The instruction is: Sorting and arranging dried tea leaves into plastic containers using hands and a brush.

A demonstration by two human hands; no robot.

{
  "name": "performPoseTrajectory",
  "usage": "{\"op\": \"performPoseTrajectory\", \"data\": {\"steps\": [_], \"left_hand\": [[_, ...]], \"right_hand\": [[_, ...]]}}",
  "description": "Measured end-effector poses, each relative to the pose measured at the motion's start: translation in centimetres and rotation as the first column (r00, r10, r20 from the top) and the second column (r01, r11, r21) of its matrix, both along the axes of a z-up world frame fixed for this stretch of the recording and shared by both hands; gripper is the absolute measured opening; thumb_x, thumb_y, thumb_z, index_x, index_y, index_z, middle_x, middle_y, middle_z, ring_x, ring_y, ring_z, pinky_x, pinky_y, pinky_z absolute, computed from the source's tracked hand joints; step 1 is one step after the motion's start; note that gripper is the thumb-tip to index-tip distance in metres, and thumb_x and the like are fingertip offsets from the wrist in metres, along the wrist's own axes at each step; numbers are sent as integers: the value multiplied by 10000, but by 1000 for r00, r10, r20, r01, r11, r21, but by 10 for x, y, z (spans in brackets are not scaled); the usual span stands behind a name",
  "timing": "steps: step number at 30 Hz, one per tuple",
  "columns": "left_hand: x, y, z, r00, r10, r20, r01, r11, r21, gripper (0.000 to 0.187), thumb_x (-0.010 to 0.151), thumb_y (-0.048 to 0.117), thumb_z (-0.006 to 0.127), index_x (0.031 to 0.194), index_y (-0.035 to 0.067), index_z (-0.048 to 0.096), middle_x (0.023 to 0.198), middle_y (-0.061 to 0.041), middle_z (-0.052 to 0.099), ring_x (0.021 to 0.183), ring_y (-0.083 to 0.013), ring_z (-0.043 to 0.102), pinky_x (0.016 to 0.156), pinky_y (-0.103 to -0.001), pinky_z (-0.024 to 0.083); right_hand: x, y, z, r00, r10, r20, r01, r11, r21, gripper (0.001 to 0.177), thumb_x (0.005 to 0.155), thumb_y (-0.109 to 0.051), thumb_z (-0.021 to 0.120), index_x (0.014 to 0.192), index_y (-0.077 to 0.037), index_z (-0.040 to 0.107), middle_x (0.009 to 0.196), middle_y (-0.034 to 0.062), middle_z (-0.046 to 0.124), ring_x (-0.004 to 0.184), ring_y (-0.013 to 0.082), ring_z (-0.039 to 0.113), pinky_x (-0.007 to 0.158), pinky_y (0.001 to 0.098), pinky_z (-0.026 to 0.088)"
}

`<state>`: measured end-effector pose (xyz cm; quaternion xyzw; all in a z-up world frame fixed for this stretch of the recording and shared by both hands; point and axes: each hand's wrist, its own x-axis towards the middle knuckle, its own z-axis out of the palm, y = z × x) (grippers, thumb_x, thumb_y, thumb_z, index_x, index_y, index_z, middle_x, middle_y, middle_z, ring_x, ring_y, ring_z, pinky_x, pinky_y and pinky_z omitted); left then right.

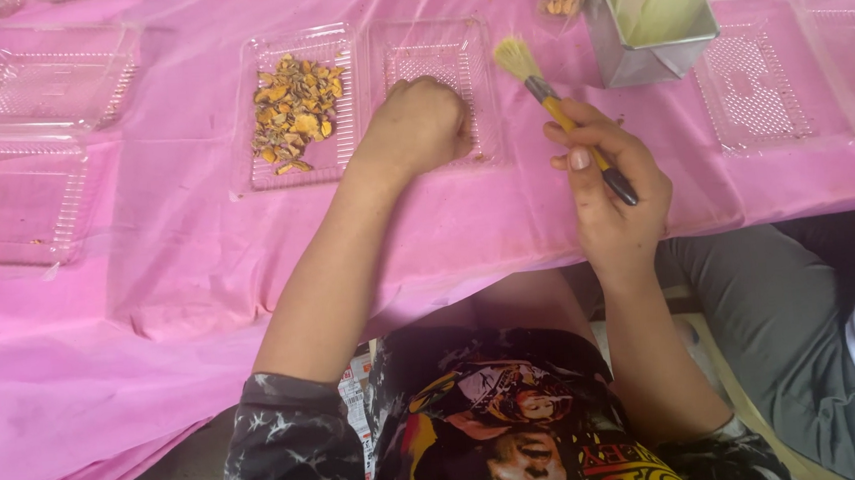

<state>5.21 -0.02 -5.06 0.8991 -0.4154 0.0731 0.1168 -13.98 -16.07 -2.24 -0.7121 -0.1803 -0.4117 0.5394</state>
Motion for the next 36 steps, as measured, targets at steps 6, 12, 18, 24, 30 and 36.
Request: {"op": "performPoseTrajectory", "data": {"steps": [6,12,18,24,30,36], "left_hand": [[4,9,4,994,-96,42,102,981,-166,151,789,190,654,664,136,587,615,-108,537,658,-332,552,656,-495,465],[-1,25,37,884,-329,-332,-43,650,-759,80,974,125,676,926,116,739,854,46,675,794,-56,579,739,-239,463],[-6,35,51,839,-406,-362,-97,544,-834,103,982,204,688,996,111,730,953,37,725,894,-55,647,846,-212,512],[-27,111,84,959,-21,-283,-254,383,-888,80,914,179,696,839,154,711,852,67,691,847,-65,623,801,-248,503],[-3,165,54,785,500,-364,-616,579,-533,181,802,170,624,869,214,786,818,67,779,807,-92,717,756,-316,549],[-5,184,43,634,619,-463,-771,462,-438,339,840,210,579,1118,89,732,975,-84,774,904,-220,725,789,-382,566]], "right_hand": [[-16,8,14,998,-34,-51,34,999,-5,260,1099,-160,532,1117,96,569,1310,353,616,1083,429,733,812,382,644],[-21,11,24,993,50,-105,-59,994,-87,373,1098,-303,510,1120,61,585,1301,322,624,1179,416,712,952,403,629],[-14,15,36,999,29,23,-26,992,-124,415,1119,-274,476,1057,111,619,1198,318,665,1026,426,760,858,438,662],[-7,19,20,996,61,-64,-69,988,-135,414,1107,-261,507,1175,127,633,1124,266,710,937,347,768,807,387,666],[-8,11,6,992,43,-122,-40,999,28,396,1120,-294,514,1156,91,598,1245,300,665,960,400,756,750,394,673],[-24,2,4,995,-10,-99,8,1000,-24,416,1146,-294,492,1132,114,571,1253,331,654,965,439,756,734,400,657]]}}
